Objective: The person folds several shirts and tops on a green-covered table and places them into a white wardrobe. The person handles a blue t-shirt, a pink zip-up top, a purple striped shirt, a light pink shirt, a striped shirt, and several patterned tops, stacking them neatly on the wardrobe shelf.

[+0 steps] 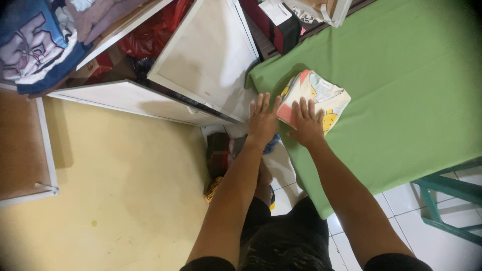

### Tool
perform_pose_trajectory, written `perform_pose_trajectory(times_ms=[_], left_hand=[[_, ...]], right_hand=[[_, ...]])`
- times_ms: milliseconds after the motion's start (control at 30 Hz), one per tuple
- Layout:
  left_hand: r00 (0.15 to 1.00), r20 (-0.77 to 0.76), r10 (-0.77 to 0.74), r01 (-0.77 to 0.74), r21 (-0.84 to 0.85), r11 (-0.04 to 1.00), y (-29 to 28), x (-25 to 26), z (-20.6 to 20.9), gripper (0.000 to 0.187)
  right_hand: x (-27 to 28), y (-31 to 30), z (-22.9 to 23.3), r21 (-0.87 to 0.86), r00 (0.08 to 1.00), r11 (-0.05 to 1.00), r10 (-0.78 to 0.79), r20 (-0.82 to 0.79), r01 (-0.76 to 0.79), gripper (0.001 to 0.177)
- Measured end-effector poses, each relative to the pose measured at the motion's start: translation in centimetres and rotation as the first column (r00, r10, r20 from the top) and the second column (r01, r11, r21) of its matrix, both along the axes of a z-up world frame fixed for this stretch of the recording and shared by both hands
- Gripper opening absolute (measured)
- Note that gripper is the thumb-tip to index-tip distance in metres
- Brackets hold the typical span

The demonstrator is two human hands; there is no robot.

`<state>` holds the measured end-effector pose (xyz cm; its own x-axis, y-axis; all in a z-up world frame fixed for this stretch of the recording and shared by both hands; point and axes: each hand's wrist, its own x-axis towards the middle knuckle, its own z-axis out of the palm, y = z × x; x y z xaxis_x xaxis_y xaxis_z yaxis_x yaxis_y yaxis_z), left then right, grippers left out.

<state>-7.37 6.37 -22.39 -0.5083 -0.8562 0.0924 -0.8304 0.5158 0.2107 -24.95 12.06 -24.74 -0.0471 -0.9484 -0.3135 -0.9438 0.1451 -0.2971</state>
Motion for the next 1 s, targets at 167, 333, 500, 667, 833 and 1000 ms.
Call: perform_pose_trajectory(times_ms=[167, 333, 500, 667, 833, 1000], left_hand=[[0.997, 0.075, 0.028, -0.033, 0.06, 0.998, 0.0, 1.2, 0.4, 0.07], [0.993, 0.094, 0.07, -0.08, 0.11, 0.991, 0.7, 1.7, -0.9, 0.07], [0.992, -0.041, 0.116, -0.108, 0.156, 0.982, 0.4, 1.6, -4.0, 0.062], [0.807, -0.354, 0.473, -0.202, 0.587, 0.784, -0.3, 0.5, -9.0, 0.052], [0.482, -0.385, 0.787, -0.126, 0.859, 0.497, -1.3, -2.2, -12.8, 0.035], [0.306, -0.322, 0.896, -0.05, 0.934, 0.353, -1.4, -5.1, -12.6, 0.035]], right_hand=[[-0.6, -0.8, -3.1, -0.118, 0.997, 0.993, -0.007, 0.074, 0.016, 0.096], [-3.4, -2.0, -2.9, -0.006, 0.905, 0.997, -0.063, 0.42, 0.072, 0.071], [-6.4, -3.0, 0.4, 0.323, 0.404, 0.928, -0.372, 0.836, 0.186, 0.068], [-5.9, -2.6, 0.3, 0.03, 0.333, 0.992, -0.071, 0.94, 0.127, 0.062], [-5.1, -2.2, 0.0, 0.147, 0.339, 0.959, -0.226, 0.913, 0.244, 0.056], [-5.9, -1.5, -0.1, 0.113, 0.367, 0.962, -0.201, 0.908, 0.247, 0.051]])
